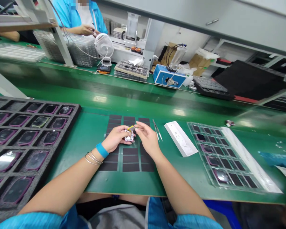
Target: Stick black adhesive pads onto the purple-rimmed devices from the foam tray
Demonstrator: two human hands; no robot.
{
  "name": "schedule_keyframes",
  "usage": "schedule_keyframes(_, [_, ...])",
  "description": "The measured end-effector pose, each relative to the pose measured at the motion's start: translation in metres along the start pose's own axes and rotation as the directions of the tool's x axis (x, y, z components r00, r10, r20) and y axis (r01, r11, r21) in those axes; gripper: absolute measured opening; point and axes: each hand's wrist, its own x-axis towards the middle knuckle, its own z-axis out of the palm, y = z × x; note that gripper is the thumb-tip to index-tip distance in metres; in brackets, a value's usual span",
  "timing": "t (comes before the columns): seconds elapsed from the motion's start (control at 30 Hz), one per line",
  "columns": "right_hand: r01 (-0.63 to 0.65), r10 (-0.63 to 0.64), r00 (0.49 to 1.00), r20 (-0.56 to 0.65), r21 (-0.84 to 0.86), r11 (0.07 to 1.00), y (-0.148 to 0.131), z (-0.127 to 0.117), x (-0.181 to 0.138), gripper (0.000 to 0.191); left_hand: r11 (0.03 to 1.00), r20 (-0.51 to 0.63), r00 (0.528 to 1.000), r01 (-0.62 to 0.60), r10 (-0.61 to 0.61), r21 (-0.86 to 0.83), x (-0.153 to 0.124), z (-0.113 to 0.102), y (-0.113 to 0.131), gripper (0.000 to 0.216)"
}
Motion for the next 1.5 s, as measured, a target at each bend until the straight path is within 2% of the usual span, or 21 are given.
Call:
schedule_keyframes(0.07, [-0.04, 0.043, 0.998, 0.034, -0.088, 0.995, 0.007, -0.001, 0.002, 0.016, 0.996, -0.068, 0.997, -0.048, 0.042, -0.077, 0.002, -0.003, 0.002, 0.02])
schedule_keyframes(0.13, [-0.015, 0.046, 0.991, 0.123, -0.242, 0.97, 0.011, -0.001, 0.001, 0.012, 0.987, -0.094, 0.994, -0.07, 0.057, -0.144, 0.004, -0.007, 0.004, 0.018])
schedule_keyframes(0.2, [0.031, 0.043, 0.981, 0.187, -0.376, 0.926, 0.013, 0.0, 0.0, 0.013, 0.982, -0.086, 0.995, -0.06, 0.045, -0.179, 0.006, -0.009, 0.004, 0.02])
schedule_keyframes(0.33, [0.062, 0.051, 0.979, 0.197, -0.526, 0.848, 0.014, 0.005, -0.002, 0.011, 0.982, -0.058, 0.998, -0.039, 0.028, -0.185, 0.007, -0.01, 0.0, 0.02])
schedule_keyframes(0.47, [0.071, 0.042, 0.977, 0.21, -0.501, 0.863, 0.019, 0.006, -0.002, 0.012, 0.98, -0.05, 0.999, -0.03, 0.02, -0.197, 0.007, -0.009, -0.002, 0.018])
schedule_keyframes(0.7, [0.008, 0.076, 0.983, 0.167, -0.452, 0.892, 0.027, 0.007, 0.002, 0.005, 0.977, -0.049, 0.999, -0.024, 0.014, -0.212, 0.008, -0.011, -0.003, 0.018])
schedule_keyframes(0.87, [0.038, 0.05, 0.984, 0.173, -0.466, 0.884, 0.03, 0.011, 0.003, 0.012, 0.976, -0.041, 0.999, -0.025, 0.017, -0.216, 0.008, -0.011, -0.003, 0.019])
schedule_keyframes(0.97, [0.083, 0.026, 0.975, 0.22, -0.473, 0.877, 0.023, 0.009, 0.0, 0.013, 0.979, -0.043, 0.999, -0.025, 0.016, -0.203, 0.007, -0.01, -0.003, 0.019])
schedule_keyframes(1.1, [0.188, -0.061, 0.945, 0.321, -0.384, 0.904, 0.002, -0.006, -0.002, 0.011, 0.983, -0.048, 0.999, -0.027, 0.019, -0.184, 0.006, -0.009, -0.001, 0.02])
schedule_keyframes(1.2, [0.2, -0.128, 0.953, 0.275, -0.254, 0.946, -0.012, -0.018, -0.001, 0.007, 0.984, -0.05, 0.998, -0.034, 0.026, -0.176, 0.005, -0.008, 0.0, 0.022])
schedule_keyframes(1.27, [0.148, -0.124, 0.973, 0.196, -0.111, 0.983, -0.016, -0.022, 0.001, 0.007, 0.985, -0.052, 0.998, -0.04, 0.032, -0.167, 0.004, -0.007, 0.0, 0.024])
schedule_keyframes(1.33, [0.048, -0.057, 0.987, 0.15, 0.059, 0.997, -0.015, -0.02, 0.002, 0.01, 0.99, -0.058, 0.998, -0.04, 0.033, -0.136, 0.002, -0.005, -0.001, 0.027])
schedule_keyframes(1.4, [-0.068, 0.037, 0.986, 0.162, 0.192, 0.979, -0.011, -0.015, 0.001, 0.015, 0.996, -0.071, 0.997, -0.038, 0.032, -0.082, 0.001, -0.004, -0.001, 0.03])
schedule_keyframes(1.5, [-0.182, 0.13, 0.969, 0.21, 0.253, 0.95, -0.006, -0.006, 0.0, 0.018, 1.0, -0.082, 0.996, -0.022, 0.022, -0.004, 0.0, -0.001, -0.003, 0.036])
